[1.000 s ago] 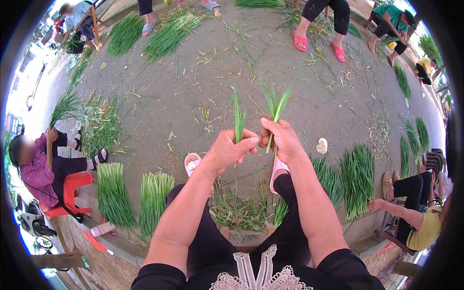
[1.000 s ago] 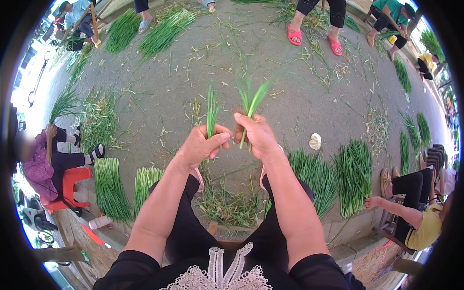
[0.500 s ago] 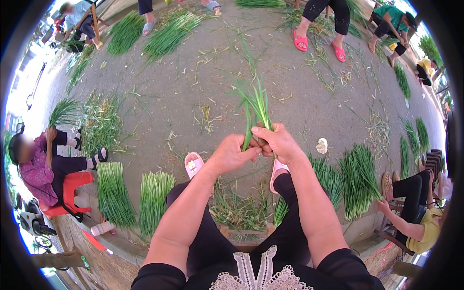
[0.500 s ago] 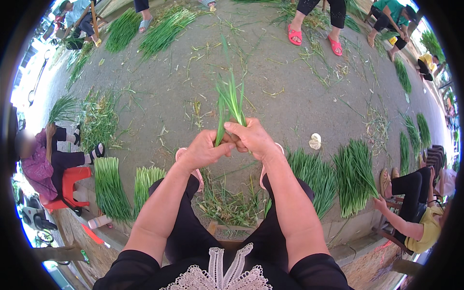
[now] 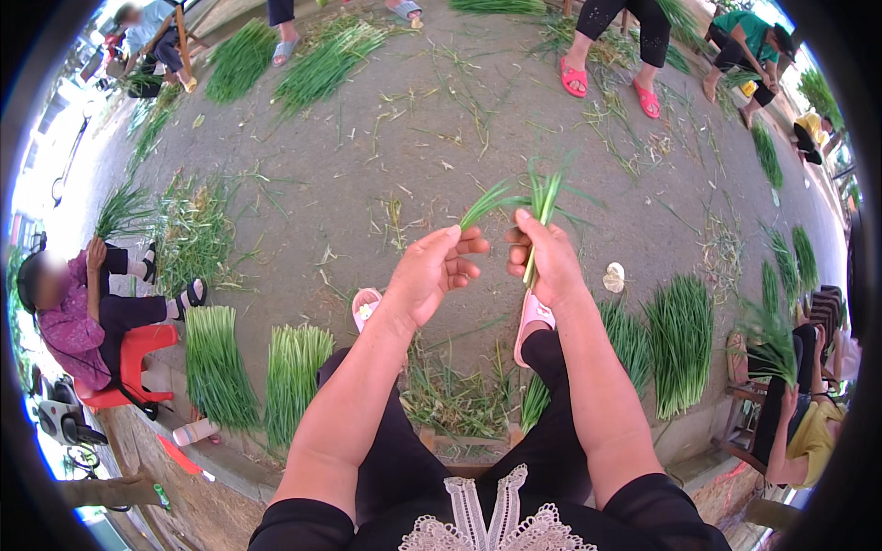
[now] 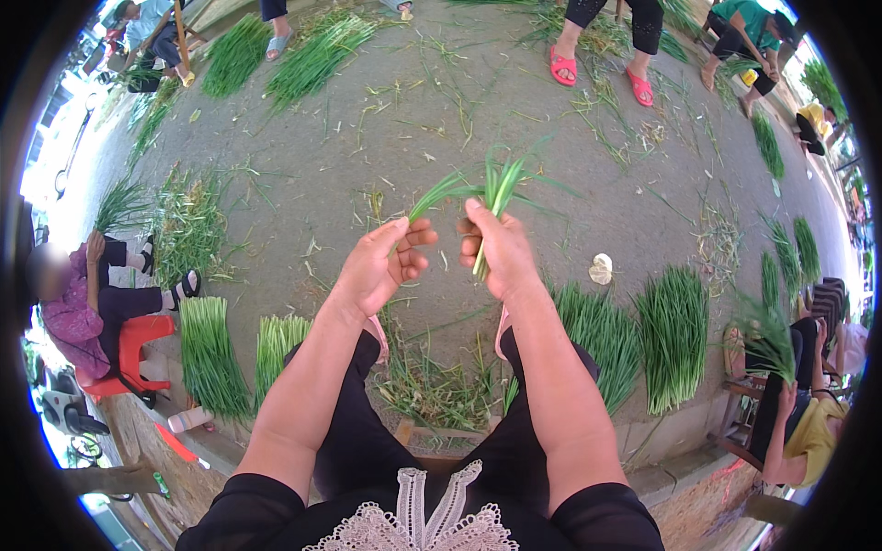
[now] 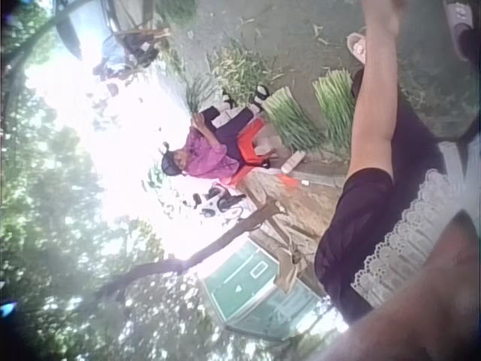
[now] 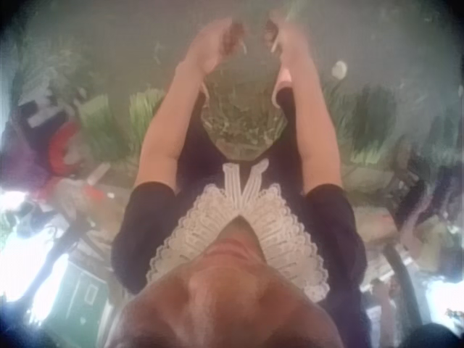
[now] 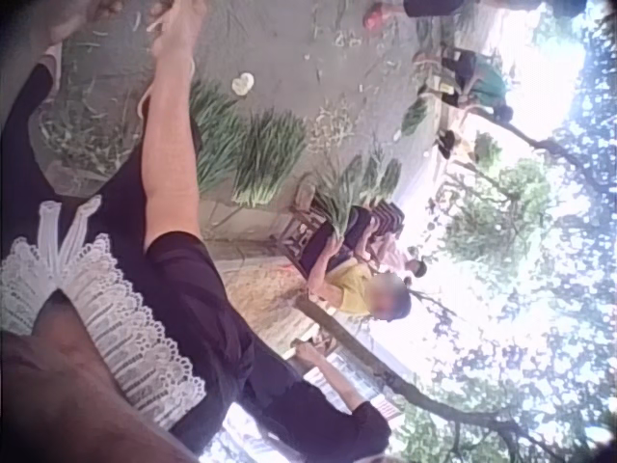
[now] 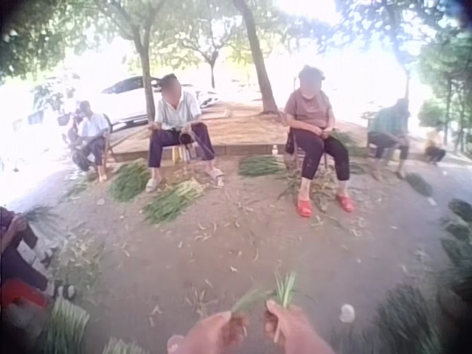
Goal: The person cleans and sorts green chive stalks by hand, removing withered leaves and debris before placing the cleaned stalks into organized piles on the ground.
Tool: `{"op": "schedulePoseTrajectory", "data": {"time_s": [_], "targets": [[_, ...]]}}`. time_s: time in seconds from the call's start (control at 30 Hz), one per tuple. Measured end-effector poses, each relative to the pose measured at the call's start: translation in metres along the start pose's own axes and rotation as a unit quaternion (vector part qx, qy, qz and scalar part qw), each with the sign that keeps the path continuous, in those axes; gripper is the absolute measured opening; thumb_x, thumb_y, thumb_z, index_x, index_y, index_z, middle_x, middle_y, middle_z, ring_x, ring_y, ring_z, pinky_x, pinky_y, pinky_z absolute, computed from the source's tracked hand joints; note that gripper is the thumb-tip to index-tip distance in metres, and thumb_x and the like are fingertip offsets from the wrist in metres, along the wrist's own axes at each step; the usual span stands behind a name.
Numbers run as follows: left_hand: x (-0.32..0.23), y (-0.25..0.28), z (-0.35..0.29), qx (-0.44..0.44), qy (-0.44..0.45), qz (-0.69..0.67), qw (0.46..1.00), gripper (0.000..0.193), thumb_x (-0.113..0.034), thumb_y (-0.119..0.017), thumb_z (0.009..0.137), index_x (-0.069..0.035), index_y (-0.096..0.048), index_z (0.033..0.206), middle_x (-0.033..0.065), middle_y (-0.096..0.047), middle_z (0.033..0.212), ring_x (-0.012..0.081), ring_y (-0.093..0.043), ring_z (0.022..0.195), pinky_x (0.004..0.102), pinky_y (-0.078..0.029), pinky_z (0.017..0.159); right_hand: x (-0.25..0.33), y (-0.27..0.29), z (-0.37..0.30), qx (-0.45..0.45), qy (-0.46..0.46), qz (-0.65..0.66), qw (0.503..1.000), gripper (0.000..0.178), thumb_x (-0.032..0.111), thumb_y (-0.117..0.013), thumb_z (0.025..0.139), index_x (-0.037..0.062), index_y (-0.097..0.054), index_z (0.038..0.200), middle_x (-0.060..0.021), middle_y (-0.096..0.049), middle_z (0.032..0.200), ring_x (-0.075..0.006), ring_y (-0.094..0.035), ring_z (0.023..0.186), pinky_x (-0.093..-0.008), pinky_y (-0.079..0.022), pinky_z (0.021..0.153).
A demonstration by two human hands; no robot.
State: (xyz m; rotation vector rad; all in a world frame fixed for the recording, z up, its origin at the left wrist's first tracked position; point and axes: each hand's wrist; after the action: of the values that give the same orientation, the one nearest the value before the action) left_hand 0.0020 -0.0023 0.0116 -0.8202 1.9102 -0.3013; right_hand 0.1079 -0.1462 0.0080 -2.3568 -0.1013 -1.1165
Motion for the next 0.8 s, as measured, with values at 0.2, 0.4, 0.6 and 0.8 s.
{"op": "schedulePoseTrajectory", "data": {"time_s": [0.2, 0.4, 0.6, 0.8], "targets": [[0.005, 0.003, 0.004, 0.019, -0.003, -0.091, 0.996, 0.028, -0.025, -0.048, 0.089, -0.005, -0.055, 0.107, 0.0066, -0.057, 0.106, 0.0152, -0.054, 0.091, 0.0304, -0.043, 0.079, -0.003, -0.012, -0.009, 0.084, -0.027, -0.060, 0.994, 0.022, 0.025, -0.058, 0.084, 0.0036, -0.054, 0.083, -0.0030, -0.053, 0.063, -0.0083, -0.046, 0.046, -0.0240, -0.038, 0.040], [0.012, 0.005, 0.006, 0.017, -0.011, -0.054, 0.998, 0.027, -0.023, -0.051, 0.088, -0.005, -0.055, 0.107, 0.0049, -0.058, 0.099, 0.0152, -0.054, 0.092, 0.0334, -0.042, 0.082, -0.017, -0.015, -0.010, 0.160, -0.043, -0.142, 0.976, 0.024, 0.027, -0.056, 0.086, 0.0034, -0.057, 0.082, -0.0008, -0.048, 0.054, -0.0086, -0.044, 0.045, -0.0235, -0.034, 0.039], [0.015, 0.009, 0.013, 0.038, -0.024, -0.017, 0.999, 0.021, -0.022, -0.053, 0.087, -0.004, -0.057, 0.097, 0.0056, -0.059, 0.087, 0.0175, -0.056, 0.080, 0.0363, -0.045, 0.077, -0.018, -0.017, -0.011, 0.162, -0.013, -0.196, 0.967, 0.026, 0.028, -0.051, 0.086, 0.0030, -0.055, 0.078, -0.0007, -0.048, 0.053, -0.0086, -0.043, 0.044, -0.0244, -0.032, 0.039], [0.006, -0.001, 0.004, 0.019, -0.047, 0.002, 0.999, 0.030, -0.024, -0.046, 0.090, 0.001, -0.056, 0.104, 0.0112, -0.060, 0.098, 0.0185, -0.057, 0.085, 0.0361, -0.045, 0.081, -0.023, -0.035, -0.018, 0.192, 0.103, -0.279, 0.935, 0.025, 0.023, -0.051, 0.085, 0.0039, -0.051, 0.068, -0.0004, -0.046, 0.052, -0.0092, -0.043, 0.045, -0.0261, -0.032, 0.040]]}}
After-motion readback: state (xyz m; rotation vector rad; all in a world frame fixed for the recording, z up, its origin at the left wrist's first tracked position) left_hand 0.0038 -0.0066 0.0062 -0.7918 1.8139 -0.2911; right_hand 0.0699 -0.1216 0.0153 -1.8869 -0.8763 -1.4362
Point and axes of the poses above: each hand's wrist, its own z-axis towards the middle knuckle, its own y-axis out of the back of the hand, x = y × z
